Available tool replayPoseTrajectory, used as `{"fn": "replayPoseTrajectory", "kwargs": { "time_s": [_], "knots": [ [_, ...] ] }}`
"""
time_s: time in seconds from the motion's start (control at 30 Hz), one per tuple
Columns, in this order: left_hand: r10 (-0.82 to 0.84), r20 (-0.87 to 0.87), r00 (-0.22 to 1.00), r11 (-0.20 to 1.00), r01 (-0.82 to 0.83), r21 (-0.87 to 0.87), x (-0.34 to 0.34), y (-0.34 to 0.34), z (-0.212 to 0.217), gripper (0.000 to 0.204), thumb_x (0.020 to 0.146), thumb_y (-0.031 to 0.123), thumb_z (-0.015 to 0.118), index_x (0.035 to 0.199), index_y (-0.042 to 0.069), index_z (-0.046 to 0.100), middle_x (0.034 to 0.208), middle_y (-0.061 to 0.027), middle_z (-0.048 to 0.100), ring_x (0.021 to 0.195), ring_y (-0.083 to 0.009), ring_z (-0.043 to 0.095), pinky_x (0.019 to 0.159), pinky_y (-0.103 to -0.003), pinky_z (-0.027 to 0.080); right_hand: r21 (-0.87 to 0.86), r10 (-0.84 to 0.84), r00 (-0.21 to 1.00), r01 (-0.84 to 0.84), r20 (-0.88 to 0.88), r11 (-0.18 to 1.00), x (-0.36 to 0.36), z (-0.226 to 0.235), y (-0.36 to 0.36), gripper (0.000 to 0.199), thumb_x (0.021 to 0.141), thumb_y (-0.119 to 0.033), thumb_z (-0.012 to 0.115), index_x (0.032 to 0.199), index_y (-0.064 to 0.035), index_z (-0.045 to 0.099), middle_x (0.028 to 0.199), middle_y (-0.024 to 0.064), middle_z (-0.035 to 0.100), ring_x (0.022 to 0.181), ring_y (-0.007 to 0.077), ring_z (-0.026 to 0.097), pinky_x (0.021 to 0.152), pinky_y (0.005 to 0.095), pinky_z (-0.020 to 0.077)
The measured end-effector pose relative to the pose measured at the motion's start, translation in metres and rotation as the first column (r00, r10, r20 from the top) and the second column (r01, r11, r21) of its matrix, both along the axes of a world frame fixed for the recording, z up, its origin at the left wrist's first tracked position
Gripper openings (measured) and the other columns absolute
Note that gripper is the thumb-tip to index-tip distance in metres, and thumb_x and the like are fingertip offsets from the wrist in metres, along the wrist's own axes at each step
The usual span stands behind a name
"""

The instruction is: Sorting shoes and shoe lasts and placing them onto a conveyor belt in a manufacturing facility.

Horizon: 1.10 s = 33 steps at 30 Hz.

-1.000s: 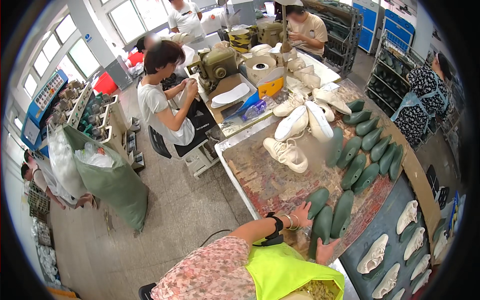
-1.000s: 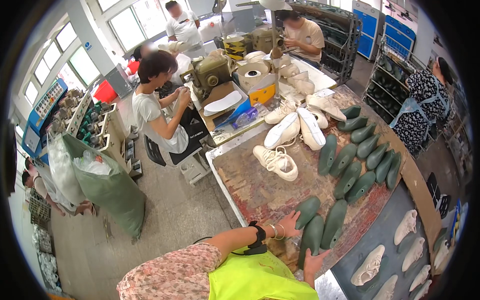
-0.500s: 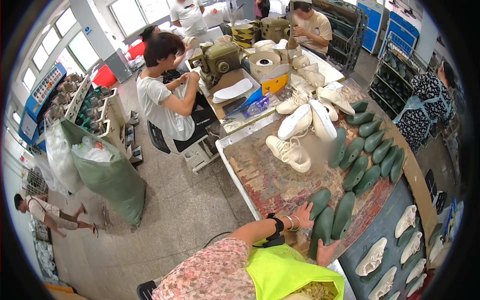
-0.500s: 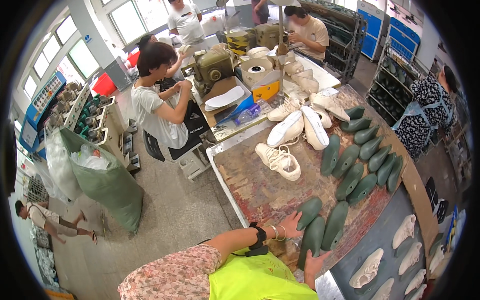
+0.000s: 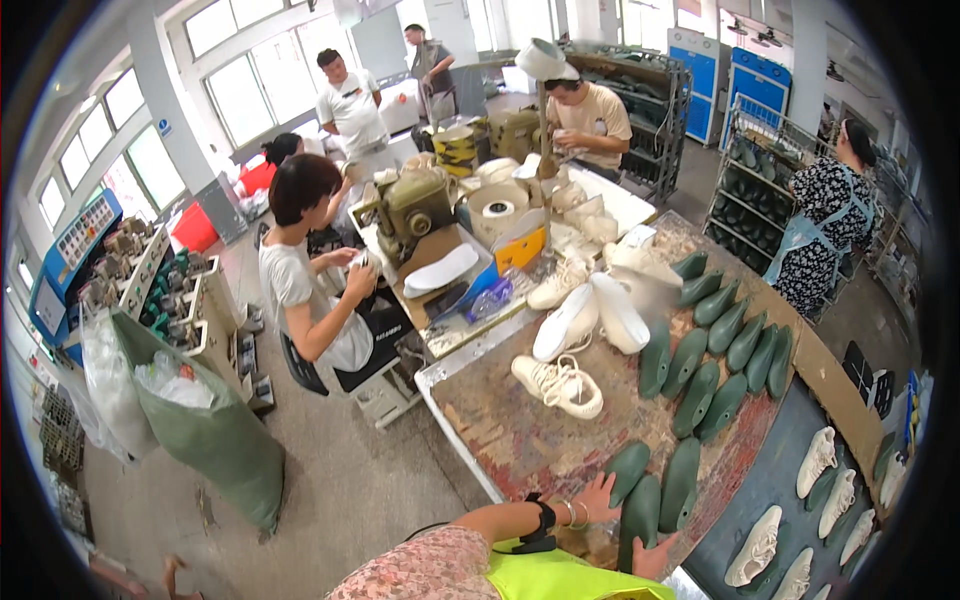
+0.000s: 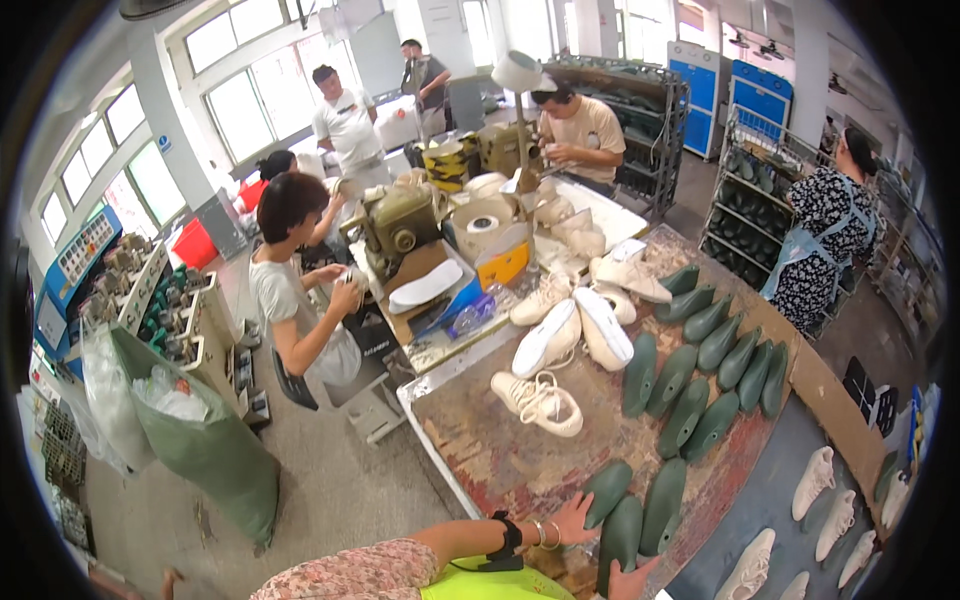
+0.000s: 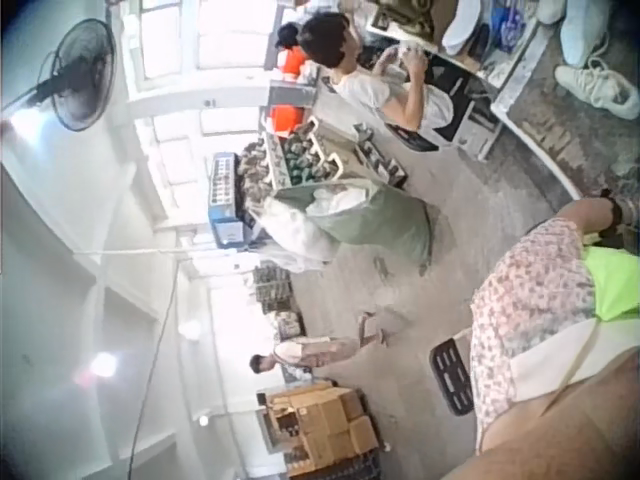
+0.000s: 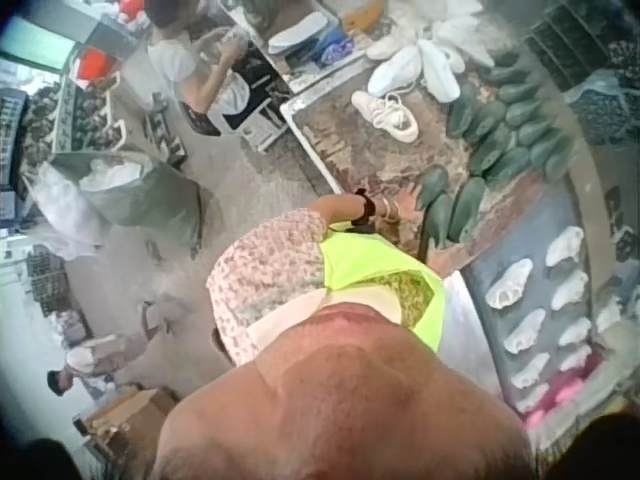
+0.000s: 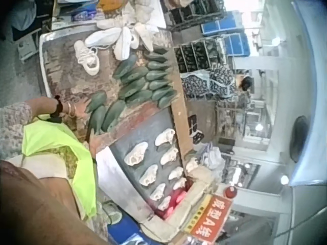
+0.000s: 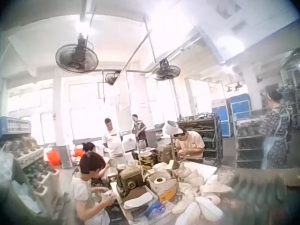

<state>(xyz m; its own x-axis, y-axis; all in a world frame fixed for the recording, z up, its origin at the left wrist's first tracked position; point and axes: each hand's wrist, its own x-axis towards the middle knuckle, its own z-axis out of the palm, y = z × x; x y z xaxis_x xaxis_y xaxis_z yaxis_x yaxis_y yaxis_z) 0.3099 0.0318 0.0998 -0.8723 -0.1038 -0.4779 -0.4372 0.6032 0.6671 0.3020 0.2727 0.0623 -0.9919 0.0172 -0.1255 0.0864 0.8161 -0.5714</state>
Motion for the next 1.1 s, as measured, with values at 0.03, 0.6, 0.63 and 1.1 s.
{"fn": "replayPoseTrajectory", "kwargs": {
  "time_s": [0.03,0.6,0.63,1.1],
  "knots": [
    [-0.014,-0.01,1.0,1.0,0.014,-0.013,-0.001,-0.001,0.004,0.097,0.076,0.047,0.06,0.144,0.006,0.004,0.146,-0.0271,0.007,0.132,-0.0448,0.02,0.105,-0.05,0.027,0.061,0.005,1.0,-0.004,-0.019,0.998,-0.003,-0.006,0.001,0.107,0.06,-0.028,0.074,0.143,-0.0029,0.012,0.105,0.0265,0.057,0.096,0.0429,0.056,0.083,0.0443,0.0446],
    [-0.063,-0.244,0.968,0.986,0.022,-0.167,0.009,0.004,0.002,0.088,0.075,0.046,0.057,0.136,-0.007,0.021,0.134,-0.035,0.026,0.116,-0.0485,0.037,0.099,-0.046,0.035,-0.09,-0.006,0.997,0.013,0.078,0.996,0.014,0.035,-0.012,0.101,0.067,-0.028,0.072,0.142,0.0003,0.009,0.109,0.0271,0.056,0.1,0.0402,0.055,0.087,0.0415,0.0424],
    [-0.047,-0.235,0.971,0.987,0.009,-0.159,0.008,0.002,0.006,0.089,0.074,0.046,0.057,0.136,-0.008,0.022,0.134,-0.0351,0.026,0.117,-0.0485,0.036,0.1,-0.046,0.034,-0.111,0.027,0.998,-0.02,0.063,0.994,0.011,0.037,-0.013,0.101,0.068,-0.029,0.072,0.141,0.0006,0.01,0.108,0.0268,0.056,0.099,0.0395,0.056,0.086,0.0414,0.0428],
    [-0.034,-0.26,0.965,0.991,-0.002,-0.136,0.009,-0.005,-0.005,0.083,0.075,0.037,0.061,0.137,-0.003,0.023,0.138,-0.0306,0.027,0.125,-0.0445,0.032,0.102,-0.045,0.032,-0.693,0.17,0.75,0.465,0.639,0.551,0.059,0.114,0.088,0.047,0.08,-0.027,0.068,0.115,0.0018,0.057,0.1,0.0091,0.064,0.087,0.0163,0.061,0.079,0.0293,0.0488]
  ]
}}
